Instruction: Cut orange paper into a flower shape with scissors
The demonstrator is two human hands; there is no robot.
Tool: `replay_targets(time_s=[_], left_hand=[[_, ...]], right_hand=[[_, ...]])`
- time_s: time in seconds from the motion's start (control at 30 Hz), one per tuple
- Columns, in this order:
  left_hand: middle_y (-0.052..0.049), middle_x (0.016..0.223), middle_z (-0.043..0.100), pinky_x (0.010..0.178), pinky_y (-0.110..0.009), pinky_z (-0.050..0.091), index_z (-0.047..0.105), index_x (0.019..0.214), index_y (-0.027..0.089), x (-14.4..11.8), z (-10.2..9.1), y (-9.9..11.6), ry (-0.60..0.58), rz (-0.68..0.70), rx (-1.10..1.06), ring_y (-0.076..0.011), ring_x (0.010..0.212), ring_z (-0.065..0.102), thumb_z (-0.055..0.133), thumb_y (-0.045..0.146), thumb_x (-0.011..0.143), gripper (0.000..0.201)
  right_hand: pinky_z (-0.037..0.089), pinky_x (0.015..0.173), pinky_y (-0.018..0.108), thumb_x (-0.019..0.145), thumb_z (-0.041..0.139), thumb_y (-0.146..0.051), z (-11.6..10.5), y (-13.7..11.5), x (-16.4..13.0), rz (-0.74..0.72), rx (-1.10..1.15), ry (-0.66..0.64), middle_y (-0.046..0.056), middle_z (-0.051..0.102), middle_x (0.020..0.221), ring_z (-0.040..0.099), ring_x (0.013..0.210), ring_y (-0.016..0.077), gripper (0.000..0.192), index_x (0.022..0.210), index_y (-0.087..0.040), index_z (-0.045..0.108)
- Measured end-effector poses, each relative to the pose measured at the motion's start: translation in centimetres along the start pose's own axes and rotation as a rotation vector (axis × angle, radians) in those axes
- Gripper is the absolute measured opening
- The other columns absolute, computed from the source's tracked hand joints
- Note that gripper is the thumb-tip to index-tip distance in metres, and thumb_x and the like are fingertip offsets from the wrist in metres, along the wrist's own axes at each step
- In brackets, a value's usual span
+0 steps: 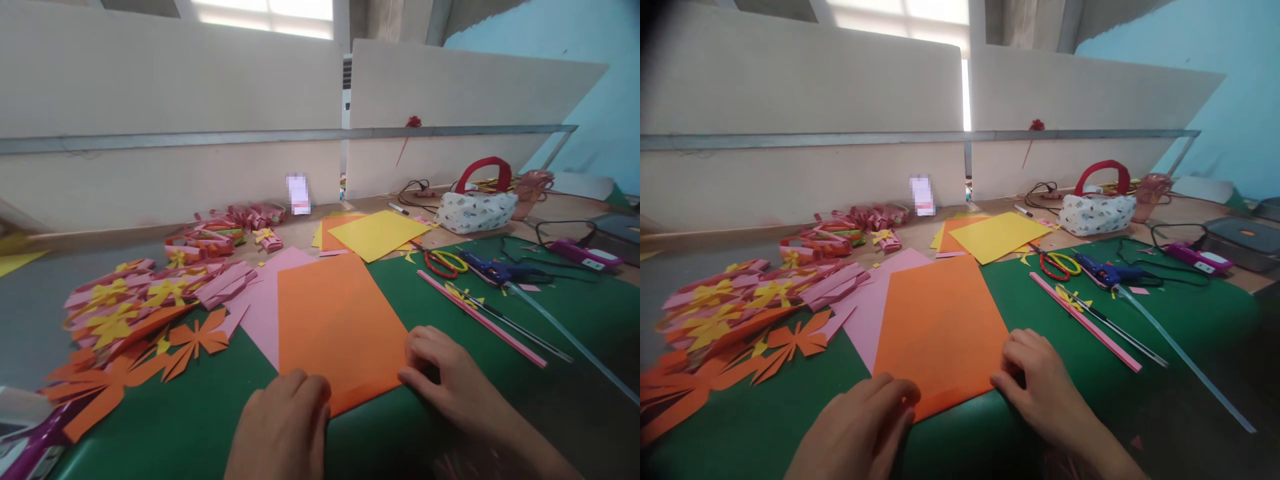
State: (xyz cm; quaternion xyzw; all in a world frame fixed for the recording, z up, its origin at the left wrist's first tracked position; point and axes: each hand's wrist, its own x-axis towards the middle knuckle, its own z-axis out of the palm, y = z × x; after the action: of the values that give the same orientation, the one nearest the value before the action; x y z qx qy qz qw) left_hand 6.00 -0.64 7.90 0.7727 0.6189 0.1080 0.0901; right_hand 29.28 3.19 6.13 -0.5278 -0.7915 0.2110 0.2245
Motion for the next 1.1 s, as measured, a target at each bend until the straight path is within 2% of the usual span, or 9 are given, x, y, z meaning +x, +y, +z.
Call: replay_targets(time_s=[0.1,0.2,0.3,0.37,0.43,0.6,0.87,1.1], left_hand=[[-0.004,0.076,0.062,0.057,-0.032,0.039,0.060,0.074,0.023,0.4,0.4,1.3,-0.009,0.064,0.107,-0.0211,0.067,0.058,0.042,0.023,0.085,0.021],[-0.004,0.076,0.061,0.058,-0.032,0.040,0.059,0.073,0.022,0.6,1.5,2.5,0.016,0.099,0.094,-0.0211,0.068,0.058,0.043,0.025,0.086,0.021],[-0.003,0.075,0.060,0.059,-0.030,0.040,0.056,0.070,0.021,0.7,2.6,3.0,0.080,0.062,0.044,-0.0196,0.072,0.059,0.042,0.024,0.089,0.024],[-0.002,0.074,0.060,0.059,-0.028,0.040,0.054,0.069,0.021,0.6,3.0,2.9,0.098,0.040,0.002,-0.0186,0.074,0.059,0.042,0.024,0.089,0.023],[-0.002,0.074,0.061,0.059,-0.027,0.039,0.054,0.069,0.021,0.7,2.9,2.7,0.078,0.047,-0.030,-0.0180,0.074,0.059,0.044,0.025,0.089,0.022],[0.000,0.071,0.062,0.056,-0.026,0.035,0.053,0.066,0.022,1.2,2.3,2.7,0.039,0.013,-0.048,-0.0166,0.071,0.059,0.045,0.027,0.088,0.024],[0.000,0.069,0.063,0.054,-0.025,0.032,0.051,0.064,0.021,2.3,0.9,3.1,-0.129,-0.071,-0.035,-0.0161,0.065,0.058,0.045,0.024,0.086,0.023],[-0.001,0.070,0.064,0.053,-0.024,0.030,0.052,0.065,0.021,2.7,0.9,3.1,-0.150,-0.057,-0.017,-0.0162,0.064,0.058,0.045,0.025,0.085,0.022]], right_hand=[[0.034,0.063,0.029,0.084,0.053,-0.015,0.0,0.0,-0.1,-0.008,-0.005,0.007,0.000,0.049,0.070,0.047,0.070,0.0165,0.027,0.063,-0.020,0.038],[0.035,0.063,0.029,0.085,0.054,-0.015,-0.2,0.0,-0.3,-0.010,-0.001,0.008,0.000,0.051,0.073,0.048,0.072,0.0167,0.024,0.065,-0.019,0.042],[0.036,0.069,0.030,0.087,0.053,-0.014,-0.3,-0.1,-0.7,-0.076,-0.019,-0.014,0.001,0.057,0.082,0.050,0.081,0.0178,0.011,0.079,-0.020,0.053],[0.035,0.070,0.032,0.089,0.052,-0.015,-0.3,-0.2,-1.0,-0.139,-0.078,-0.031,0.001,0.058,0.086,0.050,0.082,0.0182,0.010,0.082,-0.022,0.055],[0.034,0.068,0.031,0.090,0.051,-0.017,-0.1,-0.4,-1.2,-0.157,-0.117,-0.042,0.001,0.056,0.084,0.049,0.080,0.0177,0.015,0.076,-0.020,0.053],[0.035,0.065,0.030,0.093,0.046,-0.022,0.2,-0.8,-0.8,-0.063,-0.052,-0.066,0.001,0.052,0.081,0.047,0.077,0.0169,0.021,0.072,-0.019,0.047],[0.033,0.062,0.031,0.091,0.047,-0.024,1.1,-0.6,-0.4,0.008,-0.144,-0.021,0.002,0.048,0.079,0.045,0.074,0.0185,0.022,0.070,-0.020,0.043],[0.032,0.062,0.031,0.090,0.050,-0.025,1.5,-0.5,-0.5,0.007,-0.215,-0.005,0.003,0.049,0.079,0.045,0.074,0.0197,0.022,0.069,-0.020,0.043]])
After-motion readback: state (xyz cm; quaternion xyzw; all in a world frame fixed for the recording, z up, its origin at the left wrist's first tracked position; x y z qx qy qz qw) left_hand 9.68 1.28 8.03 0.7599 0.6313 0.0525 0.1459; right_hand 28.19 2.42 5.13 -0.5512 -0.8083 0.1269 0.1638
